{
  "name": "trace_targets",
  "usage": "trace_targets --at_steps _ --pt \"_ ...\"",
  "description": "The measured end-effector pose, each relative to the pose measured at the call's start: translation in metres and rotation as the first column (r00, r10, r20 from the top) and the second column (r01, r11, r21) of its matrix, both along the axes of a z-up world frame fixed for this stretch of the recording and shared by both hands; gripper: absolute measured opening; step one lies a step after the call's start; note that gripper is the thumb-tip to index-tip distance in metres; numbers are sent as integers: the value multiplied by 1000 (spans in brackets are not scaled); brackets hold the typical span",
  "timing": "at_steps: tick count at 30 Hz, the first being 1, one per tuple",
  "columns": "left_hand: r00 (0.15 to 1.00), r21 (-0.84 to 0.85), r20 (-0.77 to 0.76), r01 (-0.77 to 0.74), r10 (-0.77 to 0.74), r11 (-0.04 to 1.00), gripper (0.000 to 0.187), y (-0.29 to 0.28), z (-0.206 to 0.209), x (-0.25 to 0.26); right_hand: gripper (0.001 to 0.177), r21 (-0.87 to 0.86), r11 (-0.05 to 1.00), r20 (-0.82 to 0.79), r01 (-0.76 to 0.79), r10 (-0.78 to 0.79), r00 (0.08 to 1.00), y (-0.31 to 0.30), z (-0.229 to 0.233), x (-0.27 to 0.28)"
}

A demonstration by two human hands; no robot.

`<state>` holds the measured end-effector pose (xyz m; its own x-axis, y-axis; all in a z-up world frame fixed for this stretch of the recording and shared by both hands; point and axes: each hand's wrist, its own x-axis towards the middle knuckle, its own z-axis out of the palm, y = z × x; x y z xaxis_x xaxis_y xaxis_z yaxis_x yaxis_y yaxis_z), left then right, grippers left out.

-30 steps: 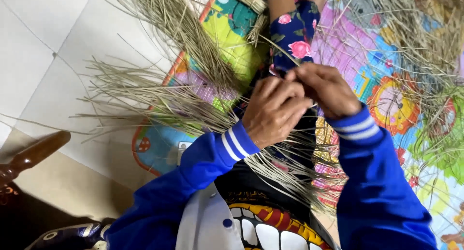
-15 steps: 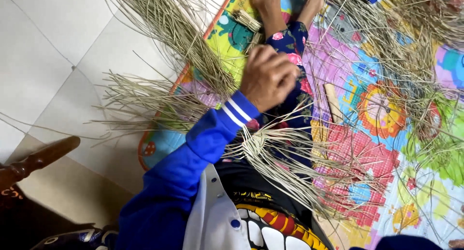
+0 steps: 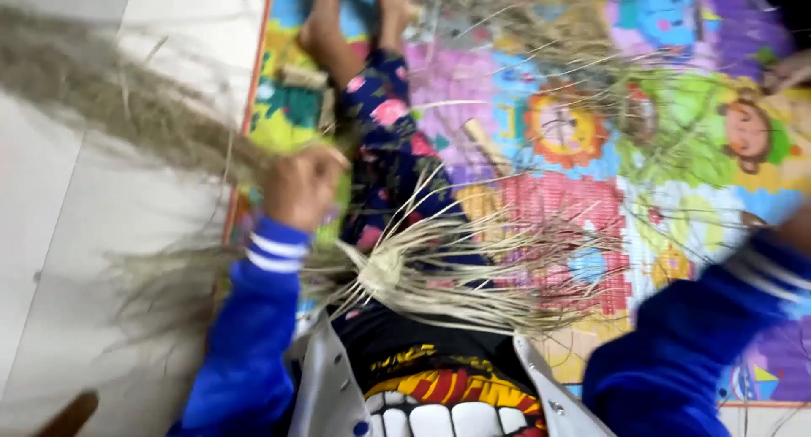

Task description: Weaving straw fibers together by hand to create a circular craft item.

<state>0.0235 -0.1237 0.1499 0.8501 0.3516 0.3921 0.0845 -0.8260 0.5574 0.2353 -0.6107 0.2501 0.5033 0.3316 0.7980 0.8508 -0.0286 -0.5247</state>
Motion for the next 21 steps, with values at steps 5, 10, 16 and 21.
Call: trace_targets --at_steps 5,10,16,21 --pt "871 -858 63 297 -487 419 23 -91 4 11 27 73 997 96 1 -8 995 169 -82 -99" --pt "719 -922 197 366 -666 123 23 -61 -37 -3 25 -74 997 414 -14 44 909 232 -107 -133" --pt "730 -865 39 367 -682 343 22 -59 -27 6 24 -97 995 338 11 23 941 241 -128 -118" --pt "753 -862 -99 262 -651 434 28 -75 -27 41 22 -113 988 292 102 -65 954 231 -137 -80"
